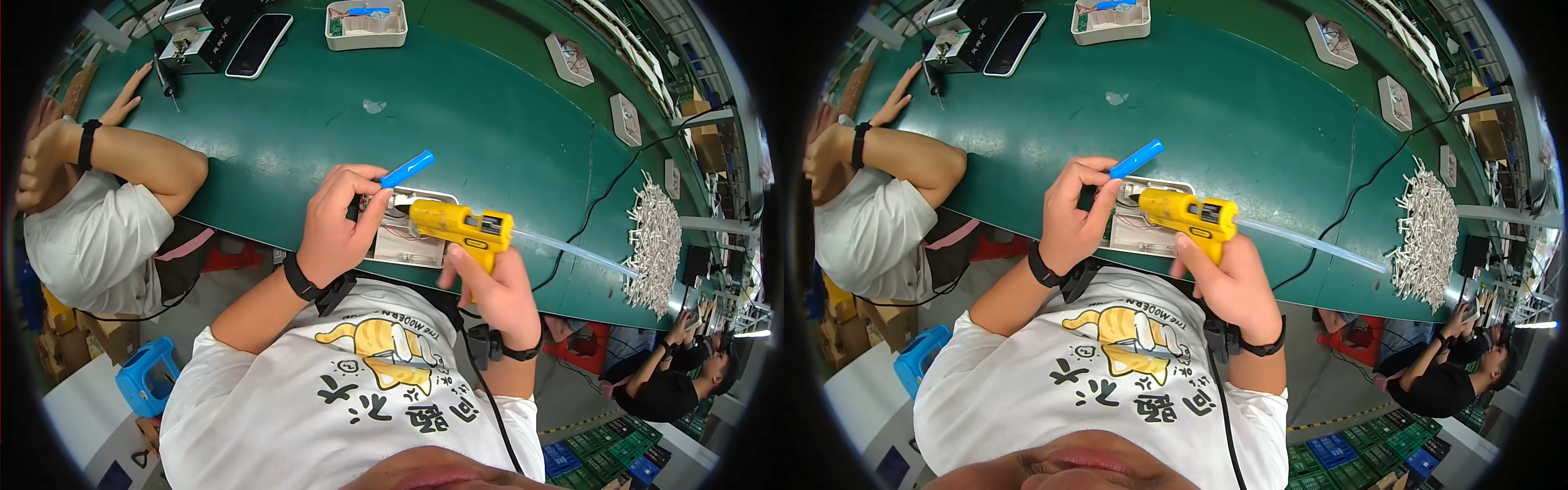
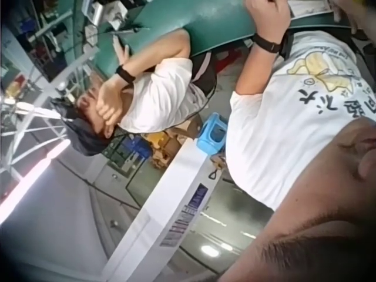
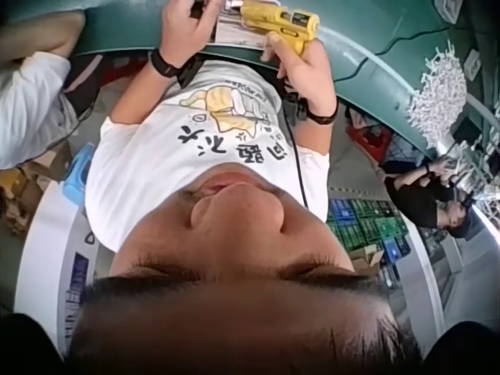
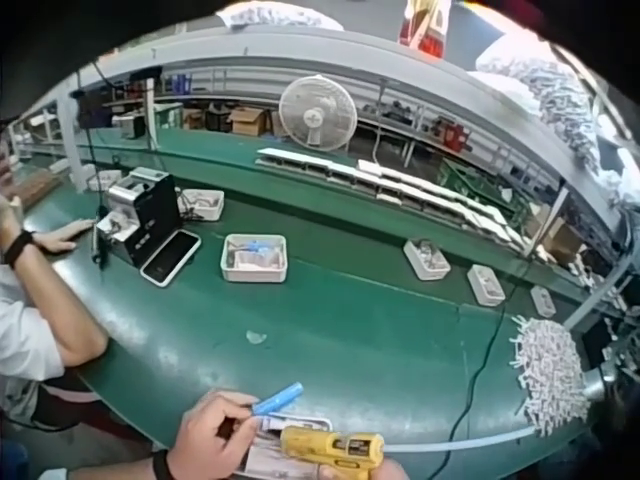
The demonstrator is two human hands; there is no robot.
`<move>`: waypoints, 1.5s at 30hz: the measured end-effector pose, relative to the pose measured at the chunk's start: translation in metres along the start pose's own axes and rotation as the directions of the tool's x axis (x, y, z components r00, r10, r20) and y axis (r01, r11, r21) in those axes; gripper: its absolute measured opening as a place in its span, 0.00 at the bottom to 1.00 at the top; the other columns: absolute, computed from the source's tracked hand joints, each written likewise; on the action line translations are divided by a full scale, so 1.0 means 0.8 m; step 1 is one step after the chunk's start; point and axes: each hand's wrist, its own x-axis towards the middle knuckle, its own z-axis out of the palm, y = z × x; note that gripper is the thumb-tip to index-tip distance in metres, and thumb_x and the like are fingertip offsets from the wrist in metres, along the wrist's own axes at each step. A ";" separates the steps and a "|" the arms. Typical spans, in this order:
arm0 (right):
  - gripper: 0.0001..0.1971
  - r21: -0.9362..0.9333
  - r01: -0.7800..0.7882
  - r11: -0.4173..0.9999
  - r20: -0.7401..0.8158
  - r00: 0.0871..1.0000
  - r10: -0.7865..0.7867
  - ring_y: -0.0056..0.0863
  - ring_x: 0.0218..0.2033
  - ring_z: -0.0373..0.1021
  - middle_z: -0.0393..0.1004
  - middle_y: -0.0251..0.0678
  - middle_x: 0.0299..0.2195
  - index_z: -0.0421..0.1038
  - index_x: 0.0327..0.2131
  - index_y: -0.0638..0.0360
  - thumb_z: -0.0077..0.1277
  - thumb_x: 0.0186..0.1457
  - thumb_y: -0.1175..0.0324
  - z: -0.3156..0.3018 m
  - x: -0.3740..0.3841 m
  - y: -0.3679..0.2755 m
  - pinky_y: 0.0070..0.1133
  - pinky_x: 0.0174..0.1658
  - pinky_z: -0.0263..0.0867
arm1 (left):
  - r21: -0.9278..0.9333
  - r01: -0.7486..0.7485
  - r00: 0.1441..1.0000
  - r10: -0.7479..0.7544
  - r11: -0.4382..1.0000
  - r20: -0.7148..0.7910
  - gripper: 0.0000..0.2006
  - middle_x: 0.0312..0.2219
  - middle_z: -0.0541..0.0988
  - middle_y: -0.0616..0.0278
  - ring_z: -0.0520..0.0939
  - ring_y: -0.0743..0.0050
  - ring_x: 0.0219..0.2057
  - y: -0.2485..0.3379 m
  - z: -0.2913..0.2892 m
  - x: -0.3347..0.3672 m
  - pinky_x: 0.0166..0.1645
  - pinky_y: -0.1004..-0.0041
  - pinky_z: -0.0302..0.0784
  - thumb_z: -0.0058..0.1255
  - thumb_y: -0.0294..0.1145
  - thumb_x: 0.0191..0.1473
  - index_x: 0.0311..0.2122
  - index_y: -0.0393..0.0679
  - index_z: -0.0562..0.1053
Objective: Using a hot glue gun to apply adhesive to small components and placing them on a conveyor belt.
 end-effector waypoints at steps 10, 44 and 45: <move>0.12 0.102 -0.030 0.994 -0.147 0.988 0.045 0.11 0.21 0.68 0.80 0.30 0.30 0.78 0.46 0.64 0.55 0.71 0.63 -0.031 -0.027 0.025 0.15 0.22 0.66 | 0.074 -0.224 0.974 0.219 0.972 0.065 0.10 0.38 0.85 0.57 0.83 0.53 0.40 0.002 -0.005 0.006 0.44 0.61 0.79 0.65 0.21 0.52 0.33 0.42 0.72; 0.14 0.202 0.027 0.979 -0.134 0.991 0.000 0.19 0.26 0.74 0.85 0.47 0.46 0.76 0.48 0.68 0.51 0.73 0.64 -0.032 -0.021 0.036 0.18 0.28 0.72 | 0.164 0.050 0.926 -0.107 0.985 0.362 0.10 0.36 0.81 0.55 0.80 0.52 0.44 0.013 -0.022 0.056 0.49 0.61 0.76 0.64 0.28 0.55 0.29 0.41 0.71; 0.14 0.204 0.023 0.979 -0.155 0.988 0.009 0.19 0.25 0.74 0.85 0.47 0.45 0.76 0.47 0.68 0.51 0.73 0.64 -0.031 -0.019 0.035 0.18 0.27 0.71 | 0.156 0.151 0.897 -0.201 0.976 0.394 0.10 0.36 0.81 0.55 0.81 0.52 0.44 0.020 -0.025 0.064 0.50 0.61 0.76 0.64 0.28 0.55 0.29 0.40 0.72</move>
